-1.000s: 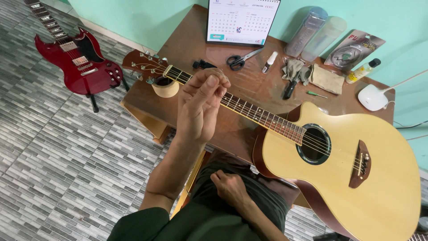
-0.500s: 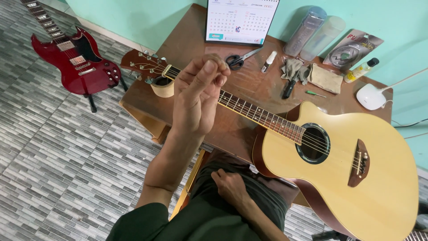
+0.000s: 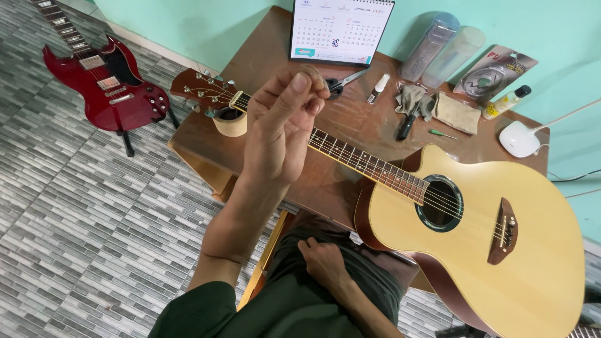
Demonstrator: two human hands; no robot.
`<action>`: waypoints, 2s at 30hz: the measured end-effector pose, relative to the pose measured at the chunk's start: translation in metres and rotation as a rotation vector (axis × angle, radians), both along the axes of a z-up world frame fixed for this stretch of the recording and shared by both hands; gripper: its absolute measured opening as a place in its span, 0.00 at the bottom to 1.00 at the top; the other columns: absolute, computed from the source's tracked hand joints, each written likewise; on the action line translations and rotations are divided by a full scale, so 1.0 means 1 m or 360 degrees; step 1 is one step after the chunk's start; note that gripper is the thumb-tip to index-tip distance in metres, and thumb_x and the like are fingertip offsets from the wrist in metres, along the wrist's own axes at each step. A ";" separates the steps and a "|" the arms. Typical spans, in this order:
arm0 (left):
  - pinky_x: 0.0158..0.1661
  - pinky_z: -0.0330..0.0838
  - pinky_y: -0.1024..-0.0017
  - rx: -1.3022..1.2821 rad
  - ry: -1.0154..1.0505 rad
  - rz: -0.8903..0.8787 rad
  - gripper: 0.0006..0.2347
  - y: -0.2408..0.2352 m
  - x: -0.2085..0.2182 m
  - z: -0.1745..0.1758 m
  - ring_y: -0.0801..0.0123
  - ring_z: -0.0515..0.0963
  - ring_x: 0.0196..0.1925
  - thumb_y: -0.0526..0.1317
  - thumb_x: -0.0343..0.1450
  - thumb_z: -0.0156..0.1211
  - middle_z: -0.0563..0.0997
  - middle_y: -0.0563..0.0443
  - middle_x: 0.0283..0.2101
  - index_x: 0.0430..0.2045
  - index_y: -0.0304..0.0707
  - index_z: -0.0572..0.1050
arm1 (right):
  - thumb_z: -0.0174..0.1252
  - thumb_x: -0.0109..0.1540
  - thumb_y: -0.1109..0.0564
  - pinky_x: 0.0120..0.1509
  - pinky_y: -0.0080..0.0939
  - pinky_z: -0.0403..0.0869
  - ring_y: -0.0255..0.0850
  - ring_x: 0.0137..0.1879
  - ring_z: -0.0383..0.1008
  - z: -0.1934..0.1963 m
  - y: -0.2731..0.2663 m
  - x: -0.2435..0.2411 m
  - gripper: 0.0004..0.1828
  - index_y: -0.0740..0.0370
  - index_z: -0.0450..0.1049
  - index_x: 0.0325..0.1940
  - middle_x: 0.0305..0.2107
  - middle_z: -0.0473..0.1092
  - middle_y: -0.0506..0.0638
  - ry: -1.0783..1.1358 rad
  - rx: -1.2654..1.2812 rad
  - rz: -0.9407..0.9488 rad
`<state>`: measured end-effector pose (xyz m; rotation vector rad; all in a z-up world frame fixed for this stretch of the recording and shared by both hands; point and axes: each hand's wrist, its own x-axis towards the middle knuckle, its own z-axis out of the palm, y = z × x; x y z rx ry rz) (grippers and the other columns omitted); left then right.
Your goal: The person replaces a guitar string on an acoustic guitar. They thread the string through the bridge, tie a knot, insert it into the tuning peg, wind it, and trim the excess with wire cutters. The person then uses a string winder to tighten the string.
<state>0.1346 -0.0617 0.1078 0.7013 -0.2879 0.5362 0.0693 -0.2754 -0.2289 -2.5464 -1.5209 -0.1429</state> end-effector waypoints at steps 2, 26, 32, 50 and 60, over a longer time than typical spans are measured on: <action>0.43 0.63 0.75 -0.0034 0.0007 -0.0010 0.03 0.001 0.001 0.000 0.72 0.76 0.42 0.39 0.74 0.63 0.81 0.55 0.37 0.32 0.43 0.81 | 0.48 0.56 0.70 0.15 0.42 0.50 0.39 0.13 0.51 -0.003 0.000 0.000 0.10 0.55 0.67 0.30 0.17 0.60 0.47 0.0000 -0.0012 -0.0011; 0.28 0.57 0.85 0.0692 -0.0005 -0.0021 0.03 -0.013 -0.026 -0.031 0.82 0.62 0.27 0.40 0.78 0.57 0.76 0.60 0.37 0.38 0.44 0.76 | 0.64 0.63 0.52 0.47 0.51 0.69 0.53 0.43 0.70 0.090 0.000 0.004 0.15 0.62 0.75 0.48 0.39 0.72 0.55 0.0100 0.0372 -0.0040; 0.32 0.64 0.84 0.1073 0.0037 0.0047 0.01 -0.023 -0.045 -0.050 0.79 0.71 0.31 0.34 0.75 0.58 0.79 0.52 0.39 0.35 0.41 0.76 | 0.52 0.60 0.22 0.71 0.59 0.69 0.58 0.67 0.70 0.219 -0.038 0.012 0.49 0.66 0.66 0.67 0.61 0.68 0.64 0.0788 0.0953 0.0000; 0.26 0.61 0.83 0.1329 -0.0039 0.0179 0.02 -0.029 -0.051 -0.047 0.77 0.70 0.27 0.35 0.73 0.61 0.79 0.48 0.36 0.32 0.39 0.75 | 0.59 0.70 0.36 0.75 0.66 0.76 0.61 0.68 0.71 0.274 -0.187 0.037 0.32 0.62 0.65 0.66 0.61 0.67 0.63 0.0835 0.1541 0.0550; 0.42 0.79 0.72 0.1616 -0.0287 -0.0159 0.03 -0.060 -0.053 -0.045 0.64 0.83 0.39 0.30 0.73 0.64 0.79 0.48 0.41 0.36 0.38 0.78 | 0.61 0.63 0.56 0.46 0.37 0.82 0.48 0.41 0.82 0.302 -0.054 0.015 0.11 0.68 0.77 0.43 0.37 0.77 0.62 0.0960 0.1606 -0.0217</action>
